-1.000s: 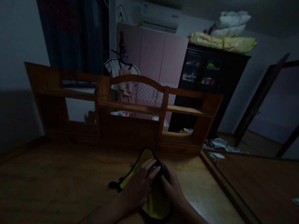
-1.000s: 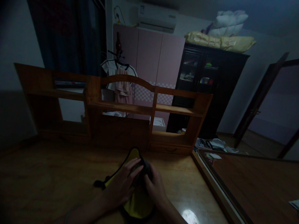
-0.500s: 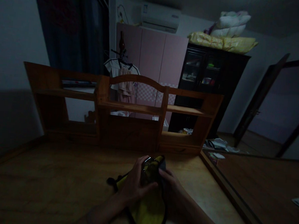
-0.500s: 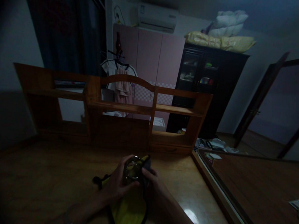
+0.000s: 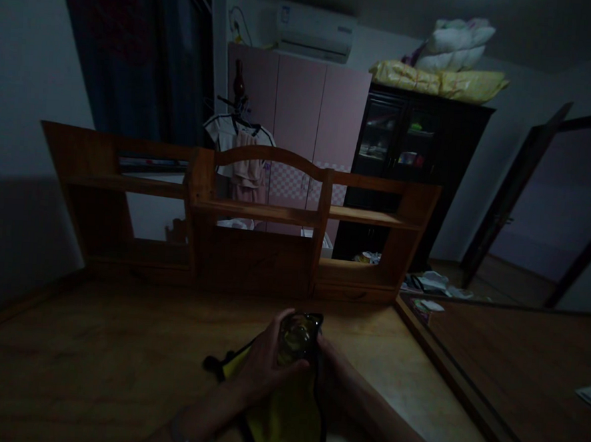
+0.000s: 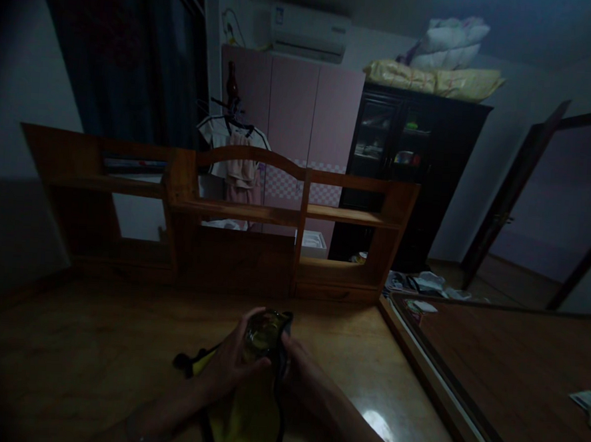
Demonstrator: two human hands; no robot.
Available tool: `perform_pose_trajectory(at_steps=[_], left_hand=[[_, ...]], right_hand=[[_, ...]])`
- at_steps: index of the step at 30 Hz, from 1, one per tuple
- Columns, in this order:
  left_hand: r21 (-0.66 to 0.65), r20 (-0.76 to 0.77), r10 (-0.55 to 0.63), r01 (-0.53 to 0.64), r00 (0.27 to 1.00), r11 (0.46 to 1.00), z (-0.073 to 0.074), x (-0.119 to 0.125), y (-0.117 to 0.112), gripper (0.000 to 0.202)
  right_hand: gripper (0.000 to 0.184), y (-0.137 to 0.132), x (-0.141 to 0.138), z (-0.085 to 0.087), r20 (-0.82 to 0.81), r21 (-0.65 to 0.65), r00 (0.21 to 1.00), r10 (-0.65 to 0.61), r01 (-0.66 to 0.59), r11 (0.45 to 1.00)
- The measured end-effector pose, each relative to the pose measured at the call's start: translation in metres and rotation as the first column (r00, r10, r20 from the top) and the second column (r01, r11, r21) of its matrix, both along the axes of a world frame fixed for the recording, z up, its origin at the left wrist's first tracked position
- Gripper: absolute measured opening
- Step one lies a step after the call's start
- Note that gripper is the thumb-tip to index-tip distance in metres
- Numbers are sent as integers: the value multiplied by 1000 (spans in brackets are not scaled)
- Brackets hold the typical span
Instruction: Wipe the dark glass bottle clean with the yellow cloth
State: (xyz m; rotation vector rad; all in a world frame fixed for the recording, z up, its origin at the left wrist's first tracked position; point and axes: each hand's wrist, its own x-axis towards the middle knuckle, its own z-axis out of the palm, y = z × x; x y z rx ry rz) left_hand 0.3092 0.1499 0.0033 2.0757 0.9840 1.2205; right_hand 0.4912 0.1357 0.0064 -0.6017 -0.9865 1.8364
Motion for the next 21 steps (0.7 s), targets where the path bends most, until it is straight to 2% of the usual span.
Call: perform_pose_trajectory(at_steps=[3,5,8,12,15,21], left_hand=[[43,-52,3,0,999,999,0,0,-2,87],[84,-82,-7,14,997,996,0,0,-2,88],[187,-127,-32,55,991,981,-3,0,4,93],[309,-211,-15,81,977,948,-6,-2,15,96],[399,-249,44,61,968,915,-6,-4,18,90],[461,-242,155,-27,958,887,-3,-4,14,93]], right_hand=[[36,-1,3,6,-66,-78,989,133,-138,987],[32,-2,6,9,-101,-101,981,164,-174,980],[28,-1,10,10,-136,-95,981,141,-154,983],[45,3,9,8,-142,-29,987,71,-76,997],[54,5,9,8,-140,17,986,93,-92,996],[50,7,11,4,-97,72,991,93,-87,994]])
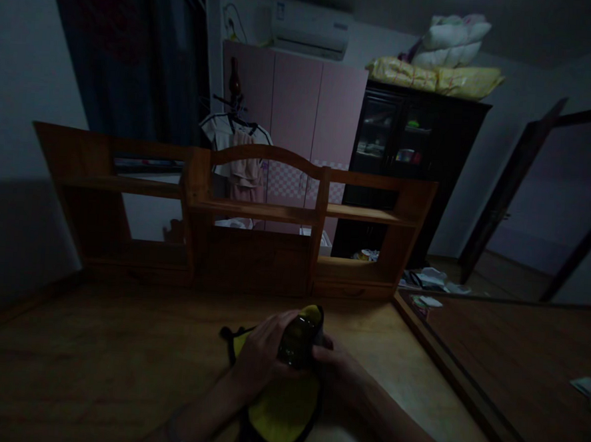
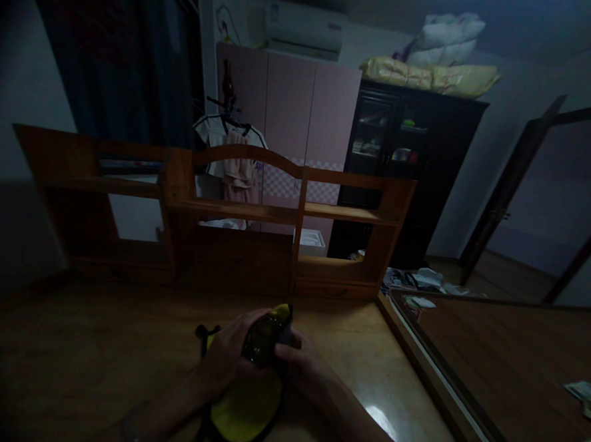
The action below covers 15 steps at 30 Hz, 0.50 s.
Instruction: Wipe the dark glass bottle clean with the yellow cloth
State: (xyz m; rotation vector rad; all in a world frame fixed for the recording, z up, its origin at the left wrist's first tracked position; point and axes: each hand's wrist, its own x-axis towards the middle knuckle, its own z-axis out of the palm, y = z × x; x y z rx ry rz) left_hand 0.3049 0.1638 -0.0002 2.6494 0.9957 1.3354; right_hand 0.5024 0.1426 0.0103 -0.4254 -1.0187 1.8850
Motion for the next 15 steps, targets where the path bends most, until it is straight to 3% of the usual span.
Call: perform_pose_trajectory(at_steps=[8,15], left_hand=[[64,15,71,-72,997,995,1,2,-2,89],[94,1,104,-103,995,990,1,1,-5,91]], right_hand=[[41,7,2,-9,15,-15,998,-56,56,998],[32,8,7,-7,52,-39,997,-52,54,998]])
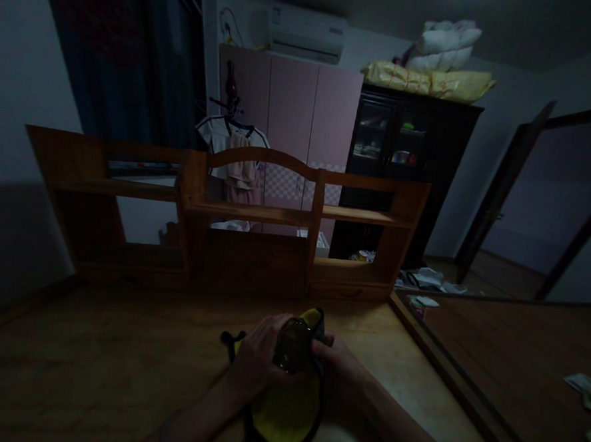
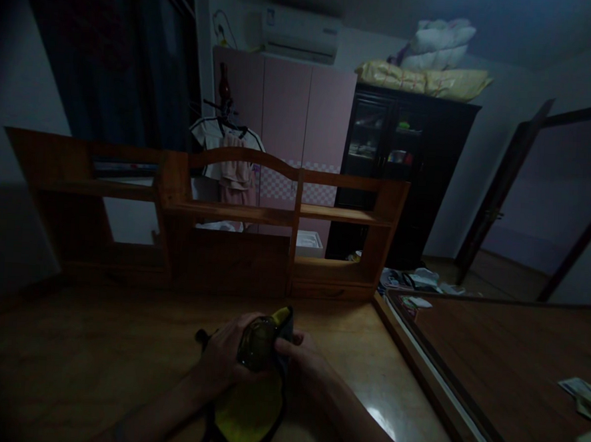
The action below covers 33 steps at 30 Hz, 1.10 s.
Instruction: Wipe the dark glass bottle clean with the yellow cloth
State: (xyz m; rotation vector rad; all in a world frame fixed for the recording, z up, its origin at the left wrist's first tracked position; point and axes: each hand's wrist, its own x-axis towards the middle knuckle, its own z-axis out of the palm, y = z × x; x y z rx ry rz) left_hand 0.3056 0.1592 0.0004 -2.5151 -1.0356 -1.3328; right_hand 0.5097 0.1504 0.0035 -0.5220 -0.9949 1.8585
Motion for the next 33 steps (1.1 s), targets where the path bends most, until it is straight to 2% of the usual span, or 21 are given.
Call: perform_pose_trajectory(at_steps=[6,13,17,19,22,27,30,33], left_hand=[[-27,8,28,-28,1000,999,1,1,0,89],[-57,28,43,-42,999,998,-3,2,0,95],[-108,44,44,-39,998,993,-3,2,0,95],[-124,39,31,-26,999,992,-3,2,0,94],[-109,27,2,1,1000,994,-5,1,2,94],[1,-34,-58,58,998,998,-8,3,5,99],[34,-71,-61,64,996,997,-7,4,6,98],[43,-90,-40,44,995,998,-5,4,5,96]], right_hand=[[36,-1,2,9,94,-4,993,-71,71,997],[39,9,8,3,242,88,956,-167,150,985],[37,12,12,5,322,155,917,-236,195,969],[35,11,12,7,331,150,911,-248,209,966],[35,6,7,6,261,63,949,-176,165,984],[33,-7,-4,5,20,-103,999,35,-33,994],[34,-9,-6,5,-41,-130,993,107,-112,985],[35,-8,-8,4,-79,-99,991,104,-112,989]])
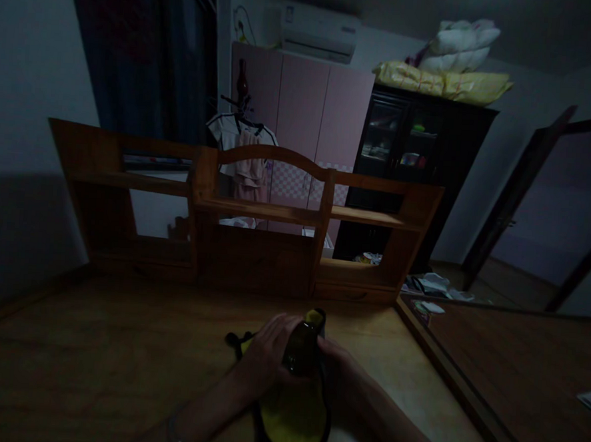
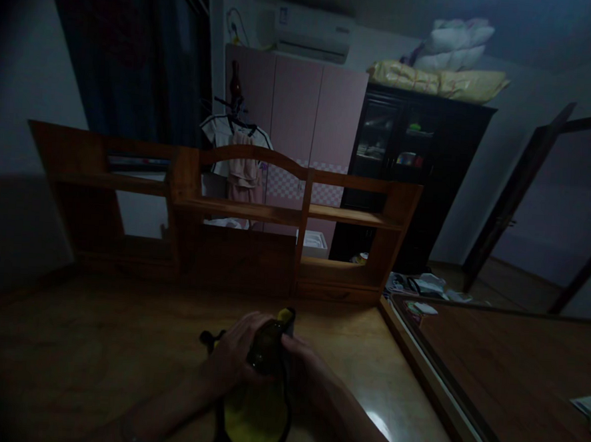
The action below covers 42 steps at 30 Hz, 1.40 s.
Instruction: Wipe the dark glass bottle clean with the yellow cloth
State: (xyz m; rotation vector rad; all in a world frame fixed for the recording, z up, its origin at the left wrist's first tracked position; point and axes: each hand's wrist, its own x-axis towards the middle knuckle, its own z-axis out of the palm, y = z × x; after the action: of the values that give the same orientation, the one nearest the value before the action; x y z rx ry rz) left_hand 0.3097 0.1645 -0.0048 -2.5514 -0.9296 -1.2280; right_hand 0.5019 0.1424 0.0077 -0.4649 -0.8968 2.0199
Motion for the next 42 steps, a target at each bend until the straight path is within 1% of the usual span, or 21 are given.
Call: perform_pose_trajectory(at_steps=[4,8,12,15,21,25,28,35,42], left_hand=[[4,1,22,-22,1000,1000,1,0,-1,91],[14,-1,34,-34,999,999,3,2,-3,86],[24,1,47,-47,999,999,6,3,-5,85],[37,17,59,-59,998,998,6,3,-5,86],[19,23,71,-71,997,997,3,2,-4,89],[11,29,60,-60,998,998,4,1,-4,89],[25,14,60,-60,998,998,4,2,-4,87],[-3,-3,85,-85,996,996,1,1,-4,87],[-17,10,71,-71,997,997,-1,0,-3,85]], right_hand=[[35,2,1,0,31,-2,999,-23,23,1000],[30,4,4,1,86,-7,995,-53,54,999],[29,7,6,-3,92,21,991,-101,100,995],[27,8,6,-4,110,5,988,-109,109,994],[26,3,3,4,76,-19,991,-112,114,993],[30,0,0,7,62,13,991,-116,115,993],[29,2,2,5,77,30,991,-109,107,994],[26,11,5,-8,72,-2,991,-115,115,993],[21,10,5,-5,75,0,989,-127,127,992]])
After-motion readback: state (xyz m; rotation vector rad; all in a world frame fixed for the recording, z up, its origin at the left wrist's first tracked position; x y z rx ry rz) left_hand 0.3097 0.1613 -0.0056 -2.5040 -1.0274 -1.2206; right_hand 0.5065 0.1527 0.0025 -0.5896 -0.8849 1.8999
